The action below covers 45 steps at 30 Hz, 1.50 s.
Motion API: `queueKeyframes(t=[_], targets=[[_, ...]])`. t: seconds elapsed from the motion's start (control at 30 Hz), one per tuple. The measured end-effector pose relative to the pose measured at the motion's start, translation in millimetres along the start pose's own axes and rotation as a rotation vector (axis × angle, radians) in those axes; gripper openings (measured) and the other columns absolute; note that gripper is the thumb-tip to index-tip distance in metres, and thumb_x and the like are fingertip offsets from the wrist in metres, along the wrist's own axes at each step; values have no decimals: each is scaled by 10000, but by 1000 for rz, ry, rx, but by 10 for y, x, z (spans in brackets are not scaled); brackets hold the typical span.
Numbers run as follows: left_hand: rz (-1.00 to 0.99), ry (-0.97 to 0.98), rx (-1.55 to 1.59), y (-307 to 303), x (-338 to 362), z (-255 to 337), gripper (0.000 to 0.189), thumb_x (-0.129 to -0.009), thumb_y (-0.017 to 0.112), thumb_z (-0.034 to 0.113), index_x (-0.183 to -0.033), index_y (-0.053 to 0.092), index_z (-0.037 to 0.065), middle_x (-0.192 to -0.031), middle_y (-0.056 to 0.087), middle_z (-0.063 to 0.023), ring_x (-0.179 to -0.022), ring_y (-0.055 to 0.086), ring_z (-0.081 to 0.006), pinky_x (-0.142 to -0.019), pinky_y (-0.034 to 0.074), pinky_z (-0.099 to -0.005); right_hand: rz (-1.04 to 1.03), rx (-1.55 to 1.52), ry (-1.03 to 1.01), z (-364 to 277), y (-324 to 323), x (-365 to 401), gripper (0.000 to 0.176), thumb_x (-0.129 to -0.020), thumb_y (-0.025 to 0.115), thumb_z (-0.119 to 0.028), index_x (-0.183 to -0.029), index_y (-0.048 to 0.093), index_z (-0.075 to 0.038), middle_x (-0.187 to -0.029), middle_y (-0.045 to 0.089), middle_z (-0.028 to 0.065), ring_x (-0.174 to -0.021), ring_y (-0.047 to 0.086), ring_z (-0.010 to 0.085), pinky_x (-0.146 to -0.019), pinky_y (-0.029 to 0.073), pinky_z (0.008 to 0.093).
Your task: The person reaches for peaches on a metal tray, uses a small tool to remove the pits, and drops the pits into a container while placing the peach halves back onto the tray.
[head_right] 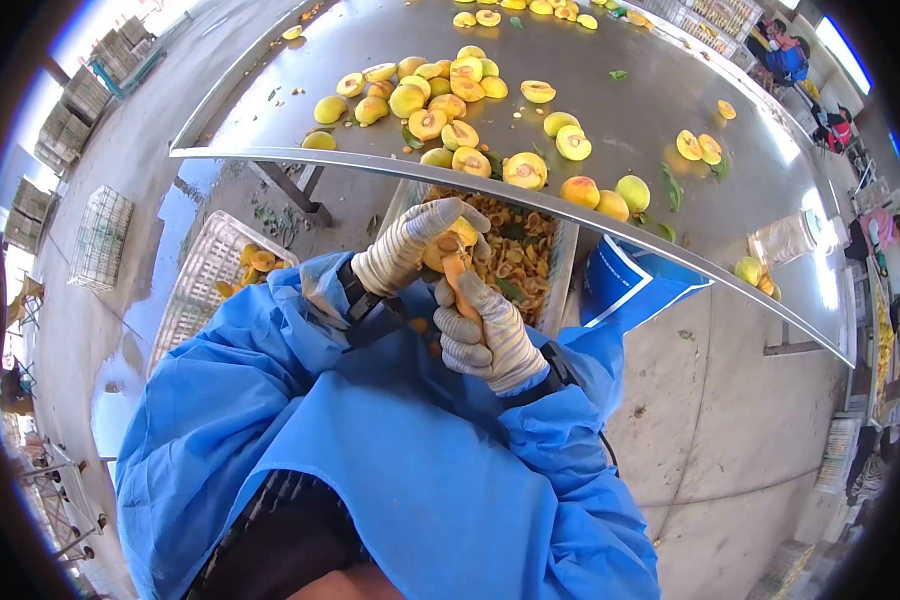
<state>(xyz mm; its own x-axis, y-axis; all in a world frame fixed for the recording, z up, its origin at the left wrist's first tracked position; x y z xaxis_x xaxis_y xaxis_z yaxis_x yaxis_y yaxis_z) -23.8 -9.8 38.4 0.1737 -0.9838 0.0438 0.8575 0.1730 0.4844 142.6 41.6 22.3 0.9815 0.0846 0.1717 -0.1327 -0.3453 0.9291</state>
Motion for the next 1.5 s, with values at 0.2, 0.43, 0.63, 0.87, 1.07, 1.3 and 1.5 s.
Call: queueKeyframes(t=[0.2, 0.43, 0.63, 0.87, 1.07, 1.3, 1.5], targets=[[181, 335, -132, -3, -149, -272, 568, -881, 643, 543, -1148, 633, 43, -1075, 662, -117, -972, 643, -202, -834, 532, -332, 165, 78, -172, 62, 48, -81, 362, -973, 529, -485, -999, 554, -125, -566, 433, -32, -340, 353, 76, -304, 297, 224], [-47, 105, -6, -72, -161, -160, 596, -888, 610, 576, -1143, 629, 38, -969, 679, -149, -887, 666, -200, -785, 546, -305, -39, -68, -84, 49, 57, -48, 364, -982, 513, -479, -1006, 552, -118, -563, 445, -31, -332, 357, 73, -289, 294, 216], [26, 72, -33, -52, -154, -166, 565, -900, 610, 552, -1128, 636, 35, -985, 678, -121, -923, 657, -190, -827, 534, -307, 105, 15, -121, 13, 27, -32, 375, -991, 497, -473, -1018, 564, -105, -543, 434, -35, -323, 368, 73, -290, 288, 221], [-93, 130, 169, -55, -142, -176, 549, -905, 606, 546, -1139, 637, 50, -1041, 665, -78, -1001, 647, -183, -870, 530, -312, -254, -208, -113, 58, 127, -38, 403, -1027, 426, -439, -1072, 532, -52, -549, 420, -40, -332, 386, 60, -298, 298, 214], [96, 8, 188, -208, -46, -93, 599, -876, 602, 610, -1150, 613, 77, -1124, 641, -39, -1024, 640, -169, -761, 562, -304, 409, 461, -377, -212, 58, 150, 440, -980, 514, -486, -1122, 518, -69, -554, 400, -31, -347, 369, 75, -314, 309, 222], [322, 21, -831, -573, 323, 257, 332, -946, 635, 360, -1116, 636, 75, -896, 636, -21, -813, 575, -140, -750, 481, -280, 884, 1675, -324, -353, -489, 313, 566, -963, 547, -288, -1461, 372, -83, -933, 633, 236, -730, 638, 348, -639, 495, 414], [595, -435, -1806, -1699, 1471, 766, 410, -868, 643, 333, -1228, 621, 139, -1014, 686, -181, -930, 665, -344, -801, 526, -414, 806, 1938, -367, -331, -297, 289, 564, -895, 606, -122, -1431, 434, -82, -1171, 600, 304, -1036, 574, 488, -860, 485, 462]])
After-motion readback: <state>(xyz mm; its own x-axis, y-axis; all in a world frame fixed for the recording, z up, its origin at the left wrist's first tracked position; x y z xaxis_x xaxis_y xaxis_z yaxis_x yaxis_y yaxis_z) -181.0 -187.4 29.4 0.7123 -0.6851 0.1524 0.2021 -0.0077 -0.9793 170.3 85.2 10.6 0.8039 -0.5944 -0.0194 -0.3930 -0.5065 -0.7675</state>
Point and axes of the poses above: each hand's wrist, its own x-axis away from the middle knuckle, its own y-axis out of the palm, z = x × y, the point moved 1 cm from there along -x, towards the middle knuckle
